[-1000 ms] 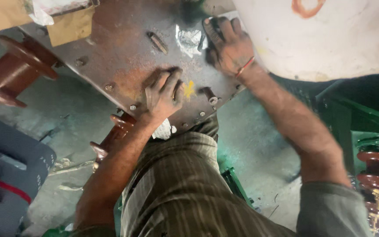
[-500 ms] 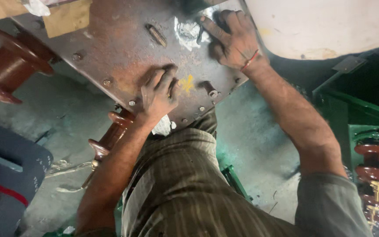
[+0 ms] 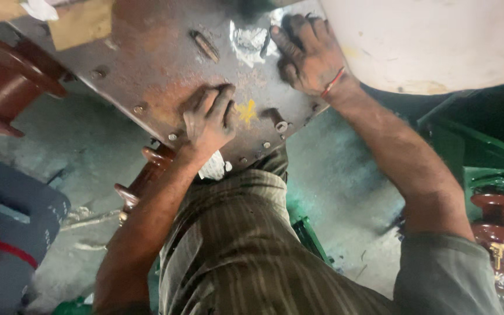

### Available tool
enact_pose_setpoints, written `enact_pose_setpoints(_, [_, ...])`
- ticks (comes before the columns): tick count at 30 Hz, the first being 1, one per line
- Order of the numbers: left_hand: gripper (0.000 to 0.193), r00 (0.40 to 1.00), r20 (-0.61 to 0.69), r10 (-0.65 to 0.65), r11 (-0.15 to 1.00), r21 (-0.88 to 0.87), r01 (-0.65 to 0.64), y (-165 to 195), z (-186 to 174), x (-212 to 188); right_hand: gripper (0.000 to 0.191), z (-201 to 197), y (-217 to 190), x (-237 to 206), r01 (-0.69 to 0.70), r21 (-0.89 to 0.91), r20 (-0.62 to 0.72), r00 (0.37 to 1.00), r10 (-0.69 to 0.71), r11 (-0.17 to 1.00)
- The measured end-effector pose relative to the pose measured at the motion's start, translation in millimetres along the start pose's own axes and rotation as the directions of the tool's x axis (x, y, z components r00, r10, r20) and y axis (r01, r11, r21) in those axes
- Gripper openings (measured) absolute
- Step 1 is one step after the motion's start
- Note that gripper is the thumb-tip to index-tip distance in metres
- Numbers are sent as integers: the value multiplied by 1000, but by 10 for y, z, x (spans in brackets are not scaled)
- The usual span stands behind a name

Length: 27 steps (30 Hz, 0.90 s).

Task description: The person uses a small metal scraper to remove material from a flat metal surface. They hold the scraper with both hands and repeatedly scrape a localized area, occasionally wiping the surface with their hand.

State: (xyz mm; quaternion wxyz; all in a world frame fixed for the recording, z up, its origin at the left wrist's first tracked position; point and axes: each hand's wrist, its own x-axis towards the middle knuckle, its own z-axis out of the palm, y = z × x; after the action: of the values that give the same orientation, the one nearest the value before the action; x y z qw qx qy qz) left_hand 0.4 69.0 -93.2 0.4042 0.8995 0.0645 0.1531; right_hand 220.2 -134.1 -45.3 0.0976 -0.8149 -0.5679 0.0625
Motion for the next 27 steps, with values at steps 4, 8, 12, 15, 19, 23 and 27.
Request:
enact_pose_setpoints(4, [32, 1000, 2, 22, 1000, 16, -22, -19, -7, -8, 66, -64, -73, -14, -2, -53, -39, 999, 0, 999])
enact_pose_setpoints(8, [34, 1000, -3, 15, 1000, -12, -15, -67, 19, -57, 58, -3, -255, -45, -264, 188, -124, 949, 290, 946])
enact_pose_setpoints(12, [33, 1000, 7, 25, 999, -35, -24, -111, 62, -113, 70, 231, -569, -15, -458, 424, -105, 832, 544, 782])
enact_pose_setpoints(15, [33, 999, 5, 46, 999, -24, -46, -120, 76, -117, 77, 329, -716, 34, -464, 292, -135, 846, 516, 836])
enact_pose_setpoints(19, [35, 997, 33, 74, 997, -17, -74, -133, 55, -90, 79, 338, -754, 90, -486, 189, -98, 856, 508, 853])
enact_pose_setpoints(23, [35, 996, 51, 68, 998, -21, -67, -132, 47, -87, 78, 342, -772, 152, -467, 42, -128, 874, 469, 883])
enact_pose_setpoints(27, [34, 997, 33, 69, 998, -14, -69, -106, 34, -80, 76, 313, -838, 223, -546, 18, -29, 837, 546, 838])
